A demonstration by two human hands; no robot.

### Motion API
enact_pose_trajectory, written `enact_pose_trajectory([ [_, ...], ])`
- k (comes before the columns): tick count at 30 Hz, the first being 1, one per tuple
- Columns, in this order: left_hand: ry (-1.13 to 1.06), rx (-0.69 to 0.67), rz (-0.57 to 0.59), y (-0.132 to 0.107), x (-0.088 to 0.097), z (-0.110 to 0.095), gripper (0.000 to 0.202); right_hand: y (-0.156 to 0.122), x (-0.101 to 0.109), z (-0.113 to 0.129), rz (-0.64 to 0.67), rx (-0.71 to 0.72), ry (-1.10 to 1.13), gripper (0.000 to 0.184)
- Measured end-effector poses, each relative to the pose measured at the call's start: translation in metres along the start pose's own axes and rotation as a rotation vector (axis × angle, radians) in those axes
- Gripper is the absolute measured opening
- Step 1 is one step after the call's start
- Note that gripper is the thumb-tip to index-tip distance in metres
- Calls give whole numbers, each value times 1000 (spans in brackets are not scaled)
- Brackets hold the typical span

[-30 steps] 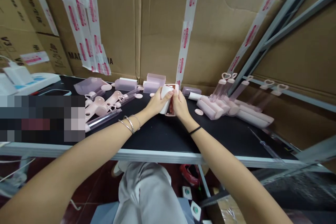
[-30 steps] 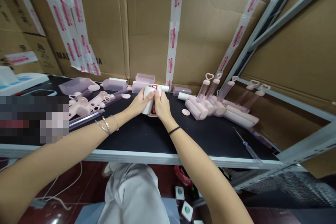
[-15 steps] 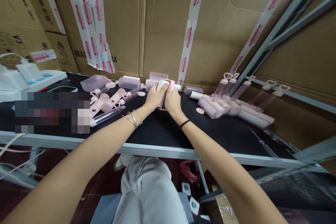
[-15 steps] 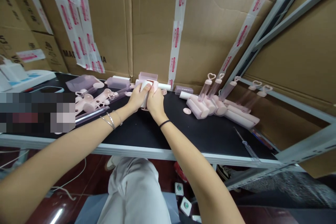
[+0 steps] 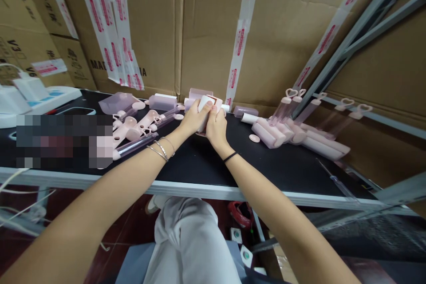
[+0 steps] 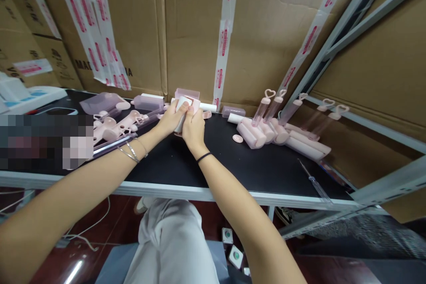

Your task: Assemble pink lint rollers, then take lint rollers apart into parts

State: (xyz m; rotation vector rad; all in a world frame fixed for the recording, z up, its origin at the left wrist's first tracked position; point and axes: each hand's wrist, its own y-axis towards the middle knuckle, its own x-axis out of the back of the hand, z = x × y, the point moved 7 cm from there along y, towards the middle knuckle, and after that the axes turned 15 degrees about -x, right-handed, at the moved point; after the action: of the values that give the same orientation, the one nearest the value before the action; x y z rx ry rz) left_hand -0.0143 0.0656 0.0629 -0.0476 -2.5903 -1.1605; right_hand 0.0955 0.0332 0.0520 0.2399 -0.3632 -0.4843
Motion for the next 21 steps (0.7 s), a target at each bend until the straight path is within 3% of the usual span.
enact_pose_trajectory([
  [6,23,-15,67,1,-3,-4,54,2,5,-7,6,-12,47,45],
  [12,-73,115,44,-1,0,1,43,7,7,-13,29,-56,45,49],
  [21,-327,520,272,-22,-15,16,50,14,2,-22,127,-112,-30,47],
])
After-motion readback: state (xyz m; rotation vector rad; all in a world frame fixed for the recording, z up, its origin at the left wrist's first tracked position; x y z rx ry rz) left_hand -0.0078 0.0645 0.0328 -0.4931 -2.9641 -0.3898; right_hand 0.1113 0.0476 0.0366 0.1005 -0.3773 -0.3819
